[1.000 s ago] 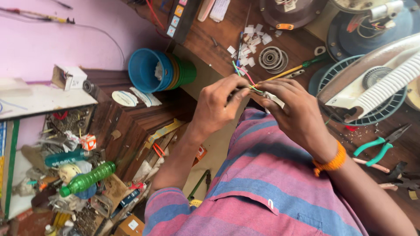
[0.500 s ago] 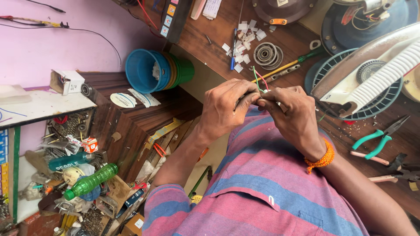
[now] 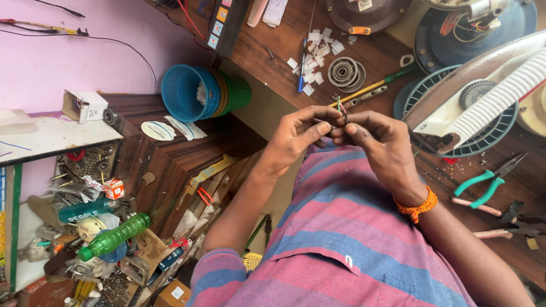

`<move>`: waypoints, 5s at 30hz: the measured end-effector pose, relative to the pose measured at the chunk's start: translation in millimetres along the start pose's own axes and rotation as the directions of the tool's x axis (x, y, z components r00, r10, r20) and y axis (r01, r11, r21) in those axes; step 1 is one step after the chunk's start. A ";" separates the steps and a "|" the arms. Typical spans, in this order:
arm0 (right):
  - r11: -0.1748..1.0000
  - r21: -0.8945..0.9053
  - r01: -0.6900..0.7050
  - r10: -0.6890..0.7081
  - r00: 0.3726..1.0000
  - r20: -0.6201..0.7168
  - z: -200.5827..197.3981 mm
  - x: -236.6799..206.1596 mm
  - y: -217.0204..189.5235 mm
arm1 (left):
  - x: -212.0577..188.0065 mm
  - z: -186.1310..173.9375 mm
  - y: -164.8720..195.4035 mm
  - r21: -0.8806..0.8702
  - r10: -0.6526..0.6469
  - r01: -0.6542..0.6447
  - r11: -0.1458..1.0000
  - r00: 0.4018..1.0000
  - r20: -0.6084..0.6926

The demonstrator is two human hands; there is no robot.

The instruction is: The person sits at a cluttered workbench and strips insulation from the ends of colored electrical wires by hand and with pliers, twisting the exposed strands. They then hold the wired component against a white appliance body and use a red-handled screwdriver on it.

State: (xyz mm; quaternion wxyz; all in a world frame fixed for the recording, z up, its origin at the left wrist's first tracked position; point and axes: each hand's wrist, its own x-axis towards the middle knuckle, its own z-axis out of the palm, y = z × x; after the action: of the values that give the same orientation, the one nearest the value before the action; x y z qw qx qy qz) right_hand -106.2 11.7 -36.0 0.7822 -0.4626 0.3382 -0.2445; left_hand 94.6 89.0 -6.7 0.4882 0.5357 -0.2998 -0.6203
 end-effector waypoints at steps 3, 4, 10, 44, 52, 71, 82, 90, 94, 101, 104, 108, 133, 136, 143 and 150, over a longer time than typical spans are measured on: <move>0.997 0.066 -0.049 0.051 0.999 -0.021 -1.5 -1.2 3.7 | 3.9 4.6 -26.8 -0.190 0.012 -0.012 0.982 1.000 -0.001; 0.997 0.062 -0.043 0.044 0.999 -0.012 -1.2 -1.0 4.5 | 5.9 5.4 -31.8 -0.218 0.051 -0.051 0.975 0.999 -0.006; 0.984 0.175 -0.037 0.029 0.998 0.051 -0.8 1.1 7.5 | 12.1 11.0 -36.0 -0.433 -0.064 0.058 0.900 0.998 0.000; 0.973 -0.216 -0.077 0.100 0.990 0.100 3.7 1.6 -25.0 | -5.7 -4.5 23.2 0.538 0.170 -0.145 0.830 0.985 0.004; 0.658 -0.684 0.315 -0.350 0.932 0.092 9.0 -3.9 -25.8 | -3.5 1.4 33.2 0.645 0.193 -0.198 0.738 0.978 0.080; 0.703 -0.654 0.279 -0.678 0.540 -0.499 -75.6 -130.3 -29.4 | -17.8 -33.5 -39.6 -0.214 -0.396 0.417 0.884 0.909 0.133; -0.290 -0.449 -0.845 -0.588 0.528 -0.613 -163.4 -125.4 111.3 | 12.4 -26.8 -28.5 -0.243 -0.398 0.416 0.876 0.909 0.123; 0.720 -0.693 -0.018 -0.572 0.550 -0.609 -155.0 -121.2 91.6 | 14.0 -32.9 -13.3 -0.277 -0.386 0.394 0.876 0.919 0.086; 0.964 -0.239 -0.115 -0.118 0.620 -0.775 -128.8 -167.2 94.6 | 16.5 -38.5 -27.2 -0.368 -0.346 0.352 0.860 0.934 0.086; 0.933 0.313 -0.176 0.212 0.974 -0.085 -48.1 -178.6 -29.2 | 26.7 -39.6 -26.6 -0.041 -0.235 0.232 0.972 0.966 -0.112; 0.980 -0.001 -0.201 0.196 0.955 0.224 -24.8 -120.3 -65.0 | 30.1 -36.3 -8.3 0.349 -0.011 0.064 0.935 0.988 -0.151; 0.919 -0.366 0.148 -0.065 0.971 0.230 -4.5 -44.2 -31.3 | 26.1 -35.2 16.5 0.225 -0.061 0.098 0.969 0.984 -0.166; 0.939 -0.251 0.235 -0.223 0.972 0.076 16.6 33.8 22.7 | 59.2 -2.2 67.0 0.172 -0.136 0.159 0.972 0.981 -0.139; 0.833 -0.332 0.443 -0.438 0.894 0.094 25.4 40.4 19.5 | 51.0 -9.8 50.5 -0.115 -0.160 0.140 0.983 0.970 -0.182; 0.679 -0.525 0.514 -0.472 0.853 0.224 26.3 40.9 17.2 | 23.5 -18.4 11.4 -0.460 -0.128 -0.022 0.888 0.947 -0.293; 0.618 -0.645 0.449 -0.389 0.888 0.246 42.6 37.9 17.4 | 0.5 -20.9 -16.7 -0.645 -0.114 -0.124 0.754 0.943 -0.314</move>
State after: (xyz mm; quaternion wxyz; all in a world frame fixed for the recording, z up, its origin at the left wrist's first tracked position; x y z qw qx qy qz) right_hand -48.1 17.0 -48.3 0.4886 -0.7936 0.2544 -0.2583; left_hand 109.9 97.4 -27.0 0.6900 0.4264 0.0229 -0.5845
